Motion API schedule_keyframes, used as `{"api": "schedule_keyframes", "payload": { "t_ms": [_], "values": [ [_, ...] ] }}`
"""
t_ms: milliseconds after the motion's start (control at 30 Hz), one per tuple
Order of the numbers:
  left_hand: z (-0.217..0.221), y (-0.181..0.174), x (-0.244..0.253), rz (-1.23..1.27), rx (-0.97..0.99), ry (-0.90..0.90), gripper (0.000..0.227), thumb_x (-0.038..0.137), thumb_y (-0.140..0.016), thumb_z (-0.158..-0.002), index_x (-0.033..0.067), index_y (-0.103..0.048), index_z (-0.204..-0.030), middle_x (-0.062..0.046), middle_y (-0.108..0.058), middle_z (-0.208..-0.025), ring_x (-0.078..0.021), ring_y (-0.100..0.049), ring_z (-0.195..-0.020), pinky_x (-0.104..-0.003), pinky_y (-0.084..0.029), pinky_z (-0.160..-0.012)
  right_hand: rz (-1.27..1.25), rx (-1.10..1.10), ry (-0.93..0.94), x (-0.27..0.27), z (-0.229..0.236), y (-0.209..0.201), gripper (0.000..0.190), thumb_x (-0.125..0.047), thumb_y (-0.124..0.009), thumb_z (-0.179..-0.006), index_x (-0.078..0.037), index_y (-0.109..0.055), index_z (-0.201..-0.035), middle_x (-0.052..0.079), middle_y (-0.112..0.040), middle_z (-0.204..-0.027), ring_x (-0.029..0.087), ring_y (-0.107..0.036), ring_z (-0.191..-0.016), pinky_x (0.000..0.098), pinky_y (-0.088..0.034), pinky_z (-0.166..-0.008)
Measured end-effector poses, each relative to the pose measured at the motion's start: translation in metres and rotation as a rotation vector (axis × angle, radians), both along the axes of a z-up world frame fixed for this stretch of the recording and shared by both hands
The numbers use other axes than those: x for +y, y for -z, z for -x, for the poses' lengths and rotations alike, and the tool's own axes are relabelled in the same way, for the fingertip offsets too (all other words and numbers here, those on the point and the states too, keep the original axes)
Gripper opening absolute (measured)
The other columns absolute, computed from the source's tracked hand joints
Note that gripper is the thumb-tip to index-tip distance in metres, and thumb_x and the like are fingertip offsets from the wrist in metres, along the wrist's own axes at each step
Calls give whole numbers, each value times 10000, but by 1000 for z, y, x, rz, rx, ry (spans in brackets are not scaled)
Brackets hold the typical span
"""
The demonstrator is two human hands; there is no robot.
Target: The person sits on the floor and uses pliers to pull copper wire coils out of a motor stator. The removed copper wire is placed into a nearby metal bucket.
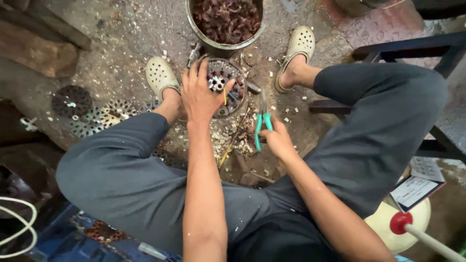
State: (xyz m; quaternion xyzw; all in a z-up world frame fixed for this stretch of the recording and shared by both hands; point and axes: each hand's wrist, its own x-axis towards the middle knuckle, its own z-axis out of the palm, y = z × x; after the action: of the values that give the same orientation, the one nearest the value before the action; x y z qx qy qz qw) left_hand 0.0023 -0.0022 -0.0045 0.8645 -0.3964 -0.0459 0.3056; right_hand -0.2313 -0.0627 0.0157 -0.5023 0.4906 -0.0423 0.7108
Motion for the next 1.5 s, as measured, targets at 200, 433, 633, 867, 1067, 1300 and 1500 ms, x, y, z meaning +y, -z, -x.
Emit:
{"api": "schedule_keyframes", "payload": {
  "t_ms": [200,433,633,867,1067,1300,1500],
  "values": [
    [-1,4,-1,21,3,-24,884,651,-873,-771,73,-601,-1383,-187,-583,-1394,-459,-509,-1265,-550,-443,-1040,340,223,-573,-6,17,-56,434,-49,-581,-906,-57,-568,-1339,140,-725,-989,254,-700,-881,386,-554,-797],
    [1,-3,-2,42,29,-39,869,618,-893,-760,78,-606,-1376,-178,-588,-1394,-411,-516,-1263,-534,-450,-1033,344,255,-610,-8,-9,-88,685,-20,-528,-826,-116,-434,-1498,191,-690,-981,286,-734,-772,415,-581,-743],
    [-2,-6,-2,49,29,-40,867,603,-900,-739,75,-613,-1364,-176,-592,-1386,-408,-518,-1262,-532,-447,-1034,501,263,-687,-17,-8,-96,674,-18,-548,-803,-86,-473,-1469,269,-696,-1026,410,-706,-946,468,-529,-822],
    [-5,1,-4,26,54,-35,867,627,-889,-766,73,-609,-1372,-175,-602,-1394,-409,-522,-1268,-532,-442,-1046,608,401,-764,-26,-12,-78,594,-29,-563,-852,-85,-508,-1441,304,-676,-1020,488,-623,-1036,559,-462,-857],
    [-12,9,-6,51,27,-22,877,653,-876,-784,53,-613,-1367,-210,-616,-1355,-437,-544,-1239,-529,-437,-1059,916,142,-619,-30,-20,-28,474,39,-545,-799,31,-605,-1270,298,-645,-1087,496,-609,-1054,547,-486,-922],
    [-17,9,-8,21,98,-10,856,649,-861,-845,57,-597,-1404,-192,-626,-1386,-426,-566,-1237,-502,-461,-1074,949,315,-748,-32,-7,-19,421,8,-597,-798,29,-590,-1219,291,-624,-1060,484,-597,-1021,542,-472,-868],
    [-13,3,-7,45,71,-3,902,645,-889,-751,57,-603,-1371,-192,-613,-1373,-408,-567,-1246,-499,-451,-1074,1081,205,-664,-43,-15,18,361,-116,-725,-829,-75,-638,-1178,184,-652,-1051,422,-639,-1020,509,-519,-833]
  ]
}}
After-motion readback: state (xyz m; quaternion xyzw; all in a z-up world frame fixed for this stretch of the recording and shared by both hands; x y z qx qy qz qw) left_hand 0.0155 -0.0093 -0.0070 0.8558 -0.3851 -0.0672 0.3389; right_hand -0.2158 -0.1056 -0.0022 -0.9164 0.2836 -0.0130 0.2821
